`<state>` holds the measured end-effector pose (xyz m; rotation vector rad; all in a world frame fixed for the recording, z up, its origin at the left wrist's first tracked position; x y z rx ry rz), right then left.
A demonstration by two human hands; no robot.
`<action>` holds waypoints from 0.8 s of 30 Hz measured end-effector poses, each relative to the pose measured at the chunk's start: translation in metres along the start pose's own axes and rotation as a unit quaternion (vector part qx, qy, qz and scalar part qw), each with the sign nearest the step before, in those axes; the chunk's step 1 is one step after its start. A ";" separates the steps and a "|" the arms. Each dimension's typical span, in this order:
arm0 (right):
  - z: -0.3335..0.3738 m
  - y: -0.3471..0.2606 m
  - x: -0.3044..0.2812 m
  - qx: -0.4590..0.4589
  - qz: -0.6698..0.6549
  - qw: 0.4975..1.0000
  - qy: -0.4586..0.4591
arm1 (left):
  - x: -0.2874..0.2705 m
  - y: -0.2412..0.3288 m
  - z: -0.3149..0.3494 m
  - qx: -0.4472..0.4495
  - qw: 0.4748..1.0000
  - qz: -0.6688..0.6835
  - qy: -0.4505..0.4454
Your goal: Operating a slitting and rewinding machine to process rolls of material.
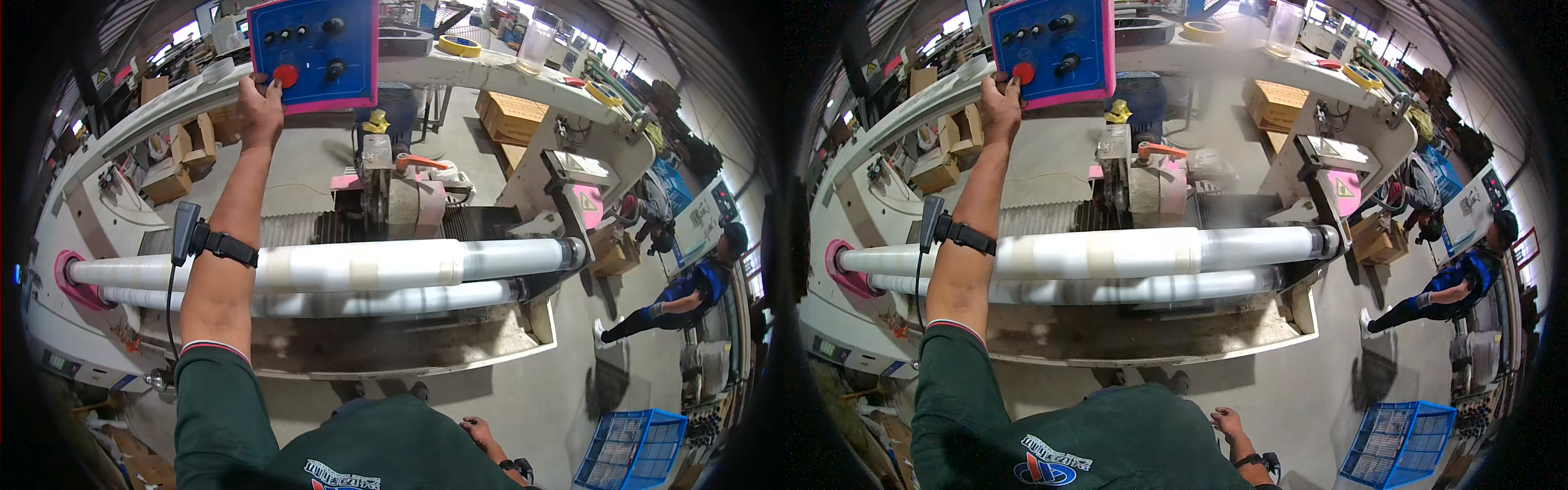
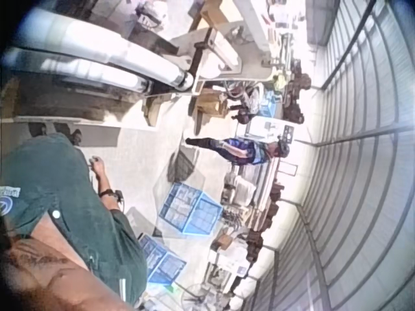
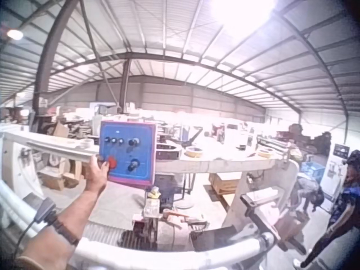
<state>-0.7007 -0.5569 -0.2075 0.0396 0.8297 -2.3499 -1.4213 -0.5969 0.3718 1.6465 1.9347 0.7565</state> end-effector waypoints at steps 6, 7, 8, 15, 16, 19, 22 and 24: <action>-0.002 -0.004 0.000 -0.006 0.036 0.999 0.003 | -0.002 -0.002 -0.002 -0.001 0.998 -0.065 0.016; 0.000 -0.006 0.001 -0.004 0.039 0.999 0.001 | -0.002 -0.003 -0.004 0.016 0.996 -0.086 0.023; 0.003 -0.009 0.003 -0.008 0.039 0.999 -0.001 | -0.003 -0.007 -0.005 0.015 0.996 -0.090 0.023; 0.008 -0.008 0.000 -0.001 0.023 1.000 -0.004 | 0.005 -0.011 0.004 -0.019 0.996 0.082 -0.009; 0.009 -0.008 -0.002 -0.003 0.025 1.000 -0.004 | 0.006 -0.014 0.006 -0.025 0.997 0.071 -0.013; 0.011 -0.007 0.000 -0.014 0.016 1.000 -0.003 | 0.006 -0.026 0.000 -0.013 0.999 0.043 -0.005; 0.012 -0.007 -0.001 -0.020 0.024 1.000 0.003 | 0.003 -0.014 0.006 -0.019 0.999 0.033 -0.007; 0.011 -0.006 -0.002 -0.017 0.027 0.999 0.008 | 0.000 -0.005 0.008 -0.020 1.000 0.009 -0.008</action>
Point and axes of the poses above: each hand's wrist, its own z-axis away from the middle knuckle, its own x-axis out of the palm, y = z × x, the point moved 8 cm from there along -z, towards the middle knuckle, and after that the axes turned 8 degrees about y, right-handed, at the moved point
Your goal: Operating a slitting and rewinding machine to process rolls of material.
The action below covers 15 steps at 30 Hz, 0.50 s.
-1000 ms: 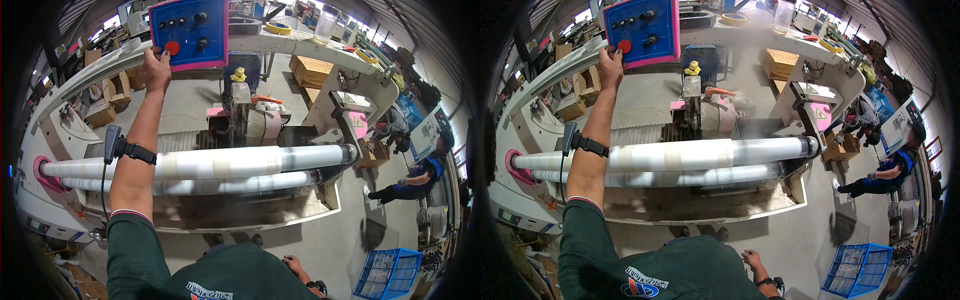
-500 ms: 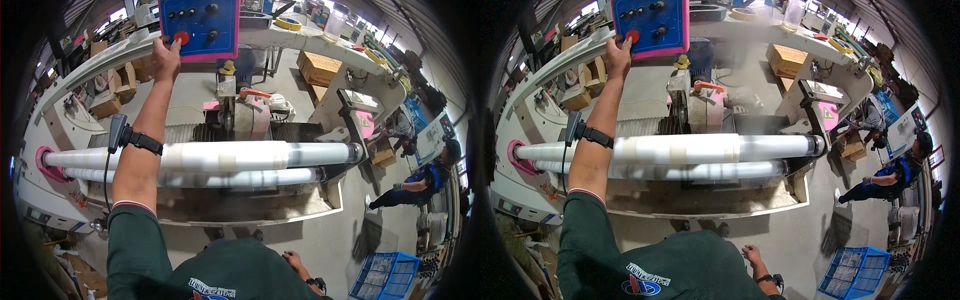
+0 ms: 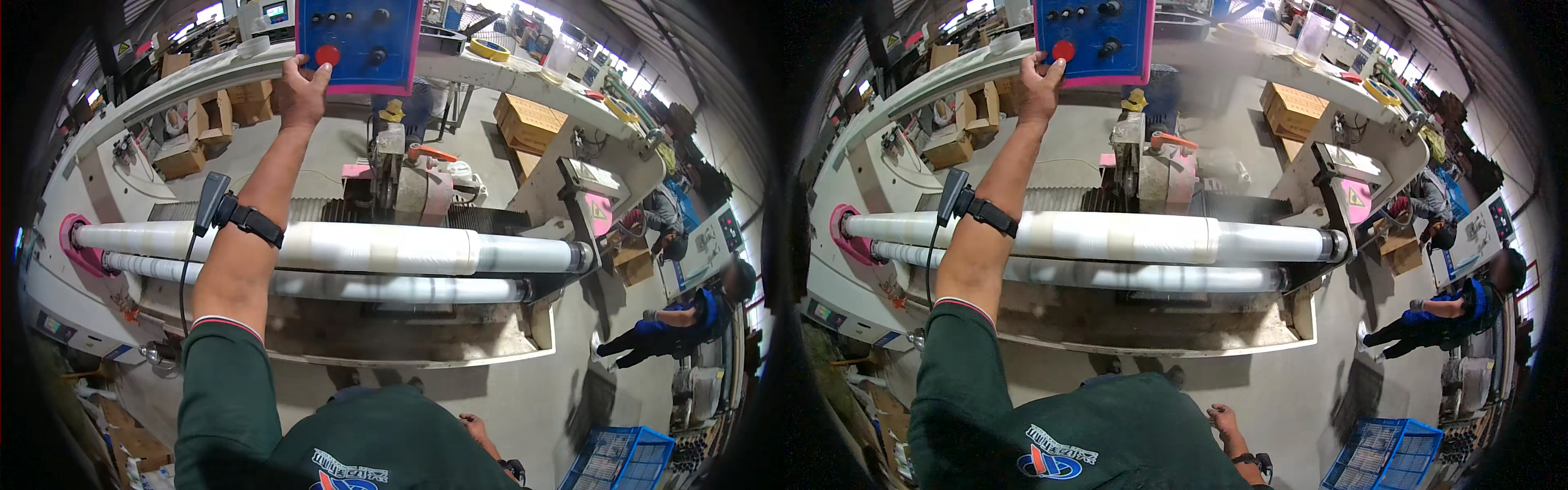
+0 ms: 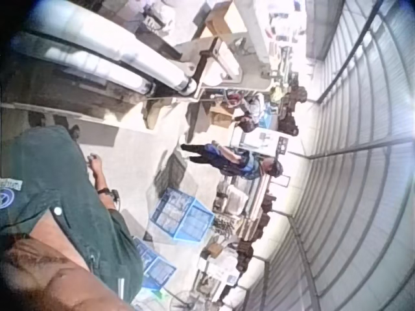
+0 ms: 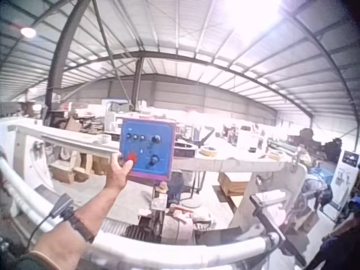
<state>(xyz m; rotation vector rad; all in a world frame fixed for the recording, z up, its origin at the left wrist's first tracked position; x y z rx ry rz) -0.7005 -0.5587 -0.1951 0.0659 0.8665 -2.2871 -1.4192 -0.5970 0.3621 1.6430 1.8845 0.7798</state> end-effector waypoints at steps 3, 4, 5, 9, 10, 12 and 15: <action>-0.001 0.006 -0.002 -0.002 -0.001 1.000 0.005 | -0.011 0.017 0.005 0.022 0.999 -0.011 0.021; -0.001 0.007 -0.002 -0.008 -0.003 1.000 0.005 | -0.010 0.024 0.006 0.024 0.999 -0.008 0.020; -0.002 0.009 -0.002 -0.008 -0.007 1.000 0.007 | -0.009 0.047 0.008 0.124 0.992 -0.016 0.024; 0.003 0.013 -0.004 0.002 -0.017 1.000 0.005 | 0.007 0.123 0.026 0.296 0.955 -0.032 0.007; 0.002 0.014 -0.002 0.001 -0.019 1.000 -0.002 | 0.013 0.136 0.032 0.332 0.941 -0.059 0.007; 0.002 0.014 0.002 -0.005 -0.021 1.000 -0.001 | 0.028 0.139 0.037 0.301 0.952 -0.051 -0.018; 0.004 0.014 0.007 -0.010 -0.022 1.000 0.004 | 0.041 0.142 0.041 0.291 0.953 -0.067 -0.050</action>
Point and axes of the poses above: each hand's wrist, its own z-axis away from the middle knuckle, its own x-axis out of the palm, y = z × x, the point moved 8 cm from there along -z, towards the middle knuckle, and after that the axes turned 8 degrees about y, right-handed, at the moved point
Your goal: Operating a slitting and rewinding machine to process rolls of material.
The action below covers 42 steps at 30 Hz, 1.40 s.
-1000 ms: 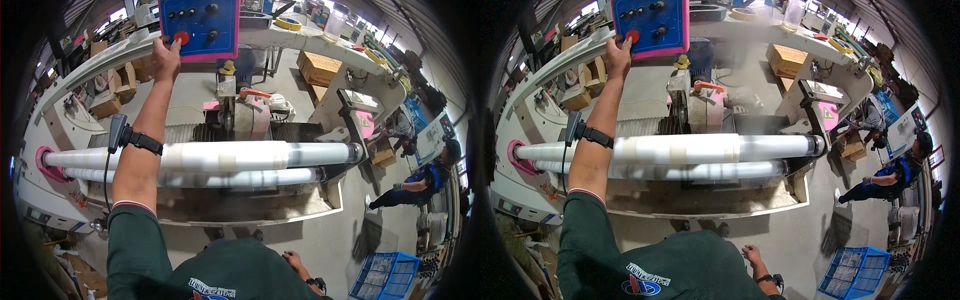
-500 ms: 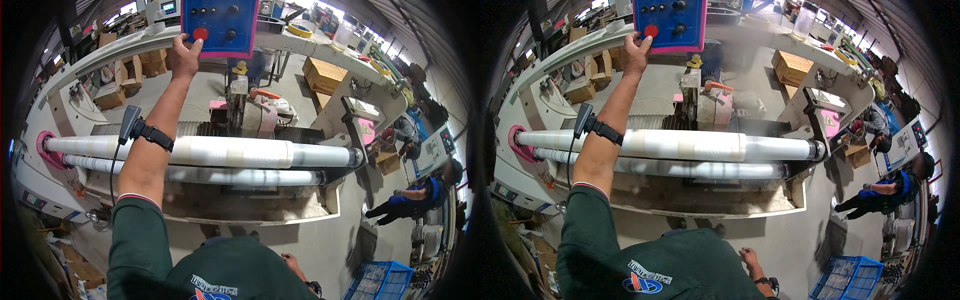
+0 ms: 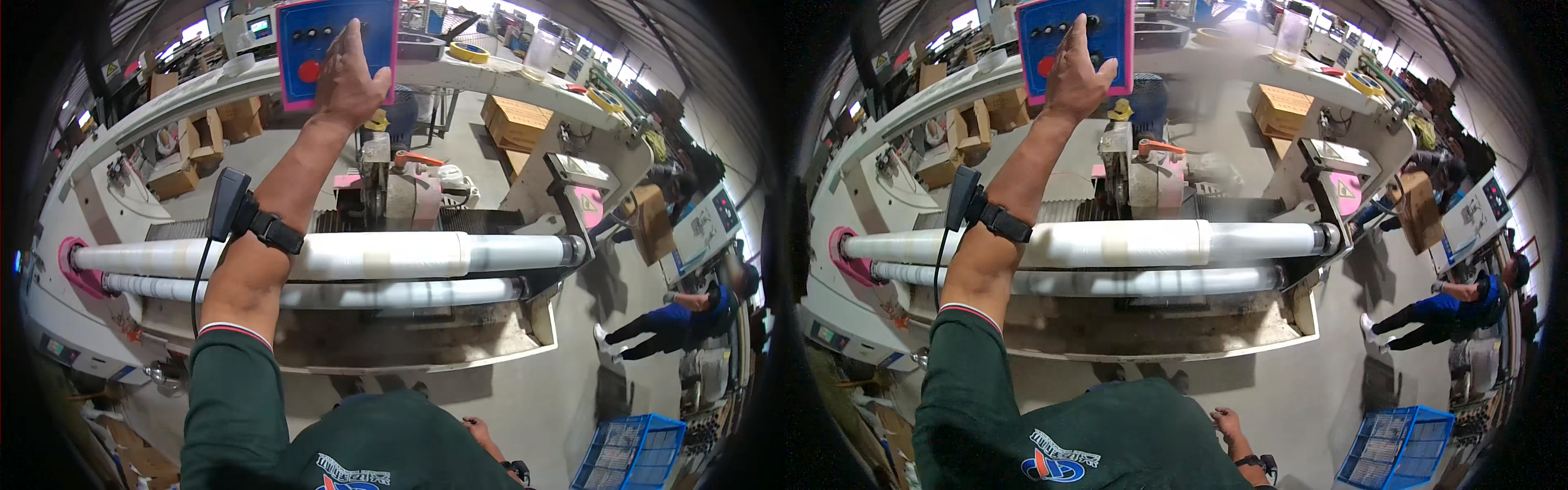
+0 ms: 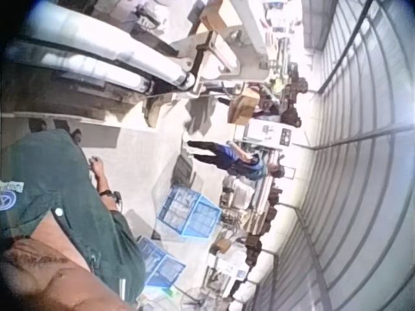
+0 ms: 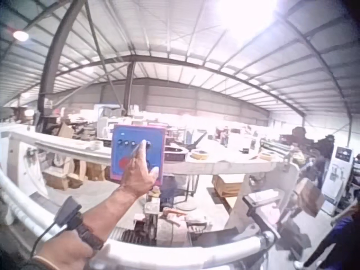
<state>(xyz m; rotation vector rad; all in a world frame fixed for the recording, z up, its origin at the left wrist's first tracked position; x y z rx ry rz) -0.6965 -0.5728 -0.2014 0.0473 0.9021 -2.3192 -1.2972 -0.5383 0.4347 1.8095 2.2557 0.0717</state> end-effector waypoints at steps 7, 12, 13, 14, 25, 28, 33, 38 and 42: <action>0.005 0.007 0.004 0.015 -0.026 1.000 -0.003 | 0.016 0.020 -0.012 0.091 0.988 -0.115 -0.051; -0.010 0.015 0.003 -0.007 -0.016 1.000 -0.010 | -0.019 0.021 0.000 0.053 0.996 -0.058 0.039; -0.011 0.015 0.000 0.003 -0.020 1.000 -0.006 | -0.027 0.031 0.008 0.054 0.996 -0.056 0.037; -0.015 0.019 -0.003 0.005 -0.022 1.000 -0.005 | -0.039 0.049 0.018 0.066 0.997 0.017 0.041; -0.031 -0.139 -0.021 -0.317 0.178 0.932 0.011 | -0.145 0.108 0.428 -0.403 0.820 0.190 -0.360; 0.023 -0.273 -0.005 -0.446 0.185 0.873 0.061 | -0.210 0.079 0.552 -0.594 0.692 0.137 -0.385; 0.153 -0.442 0.024 -0.691 0.213 0.669 0.172 | -0.370 0.009 0.761 -0.455 0.703 -0.072 -0.543; 0.158 -0.498 0.050 -0.714 0.295 0.581 0.256 | -0.409 0.017 0.736 -0.769 0.477 -0.058 -0.421; 0.139 -0.518 0.058 -0.707 0.339 0.535 0.315 | -0.406 -0.001 0.737 -0.808 0.478 -0.006 -0.345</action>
Point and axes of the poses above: each hand's wrist, its own z-axis away from the middle knuckle, its own x-axis out of the palm, y = z × x, the point moved 8 cm from there along -z, towards the middle knuckle, and after that the axes turned 8 degrees about y, right-handed, at the moved point
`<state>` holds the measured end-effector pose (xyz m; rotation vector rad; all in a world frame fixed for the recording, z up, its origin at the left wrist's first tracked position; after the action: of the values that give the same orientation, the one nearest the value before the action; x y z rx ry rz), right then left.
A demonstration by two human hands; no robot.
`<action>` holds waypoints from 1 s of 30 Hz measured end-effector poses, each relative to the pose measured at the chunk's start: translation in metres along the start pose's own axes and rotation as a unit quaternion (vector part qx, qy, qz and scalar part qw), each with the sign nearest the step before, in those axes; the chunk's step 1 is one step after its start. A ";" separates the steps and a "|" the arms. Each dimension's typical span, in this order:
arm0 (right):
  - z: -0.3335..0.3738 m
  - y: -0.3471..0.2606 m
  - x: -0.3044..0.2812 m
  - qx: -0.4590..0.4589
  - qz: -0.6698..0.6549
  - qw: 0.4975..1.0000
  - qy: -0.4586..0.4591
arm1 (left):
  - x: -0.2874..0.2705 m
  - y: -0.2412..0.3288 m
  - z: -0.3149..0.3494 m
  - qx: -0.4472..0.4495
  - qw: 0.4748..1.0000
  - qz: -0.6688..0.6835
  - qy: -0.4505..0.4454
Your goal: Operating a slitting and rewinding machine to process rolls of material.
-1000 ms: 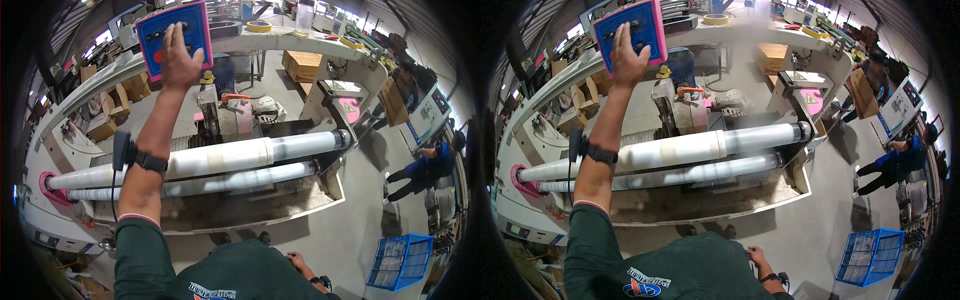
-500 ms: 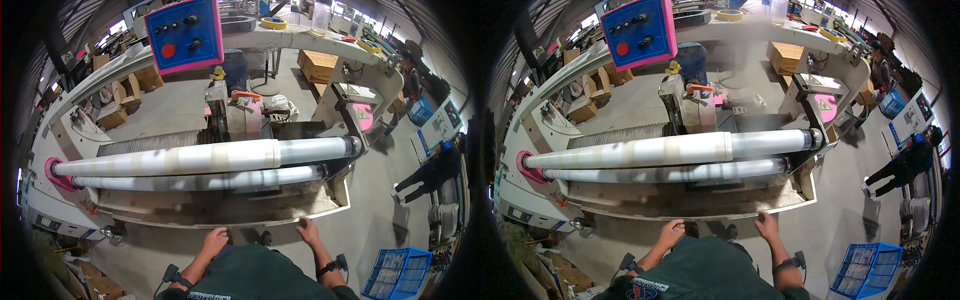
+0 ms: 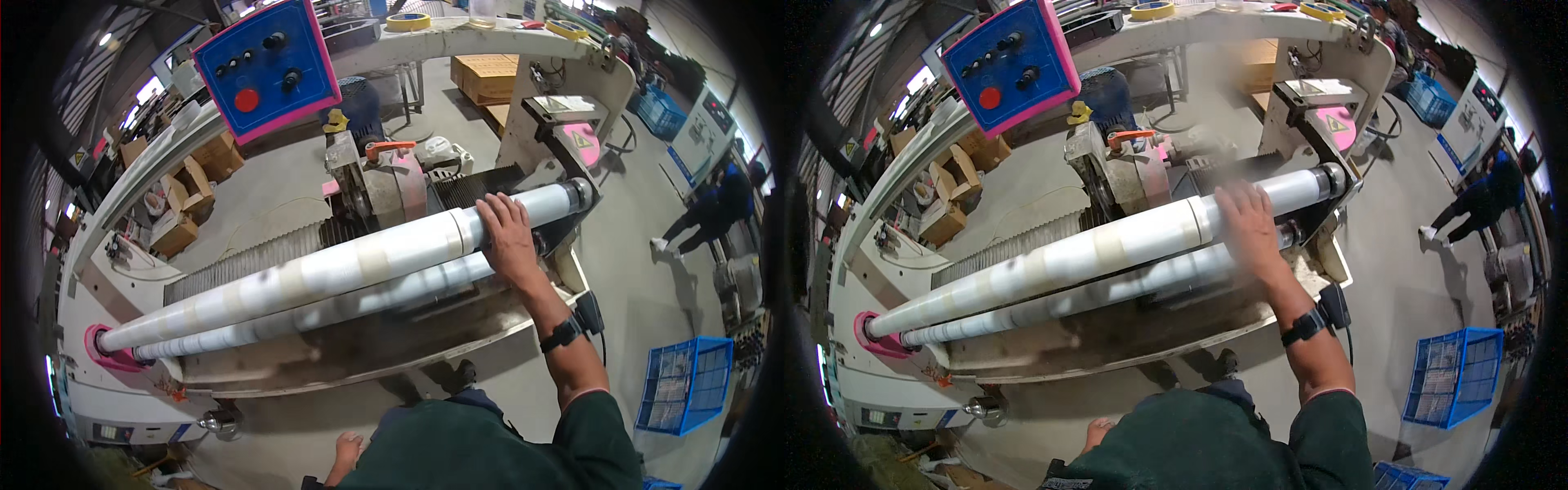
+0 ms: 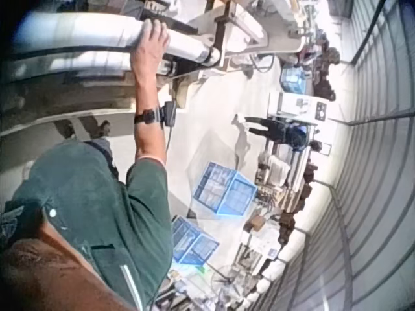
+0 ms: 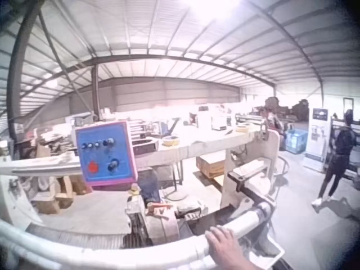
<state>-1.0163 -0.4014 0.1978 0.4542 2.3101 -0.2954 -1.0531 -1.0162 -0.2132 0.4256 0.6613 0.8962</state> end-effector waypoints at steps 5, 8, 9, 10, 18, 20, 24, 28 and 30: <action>-0.010 -0.007 -0.001 -0.012 0.001 1.000 -0.013 | 0.007 0.038 -0.015 0.007 1.000 0.010 -0.017; -0.013 -0.010 -0.001 -0.017 -0.004 1.000 -0.012 | -0.002 0.034 -0.036 0.031 0.998 0.048 -0.006; -0.012 -0.010 0.000 -0.019 -0.008 1.000 -0.021 | -0.004 0.031 -0.037 0.027 0.998 0.059 -0.005; -0.012 -0.008 0.000 -0.026 -0.014 1.000 -0.009 | -0.006 0.036 -0.035 0.028 0.998 0.063 0.013; -0.010 -0.009 0.005 -0.074 -0.035 0.997 -0.001 | 0.014 -0.025 0.036 -0.038 0.989 0.129 0.068; -0.011 -0.006 0.006 -0.081 -0.041 0.996 -0.010 | 0.017 -0.051 0.051 -0.075 0.982 0.148 0.088; -0.012 -0.006 0.000 -0.074 -0.064 0.995 -0.014 | 0.023 -0.069 0.082 -0.092 0.979 0.151 0.098; -0.012 -0.003 0.002 -0.080 -0.065 0.995 -0.013 | 0.022 -0.087 0.092 -0.083 0.977 0.171 0.101; -0.011 -0.003 0.004 -0.073 -0.069 0.995 -0.026 | 0.019 -0.085 0.090 -0.065 0.978 0.169 0.102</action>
<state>-1.0270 -0.3993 0.2030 0.2116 2.2978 -0.2009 -0.9343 -1.0549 -0.2047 0.3358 0.7245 1.3113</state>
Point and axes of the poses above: each hand's wrist, its own z-axis away from the middle knuckle, its own x-axis out of the palm, y = z × x, the point moved 8 cm from there along -z, towards the middle knuckle, and after that the axes turned 8 degrees about y, right-handed, at the moved point
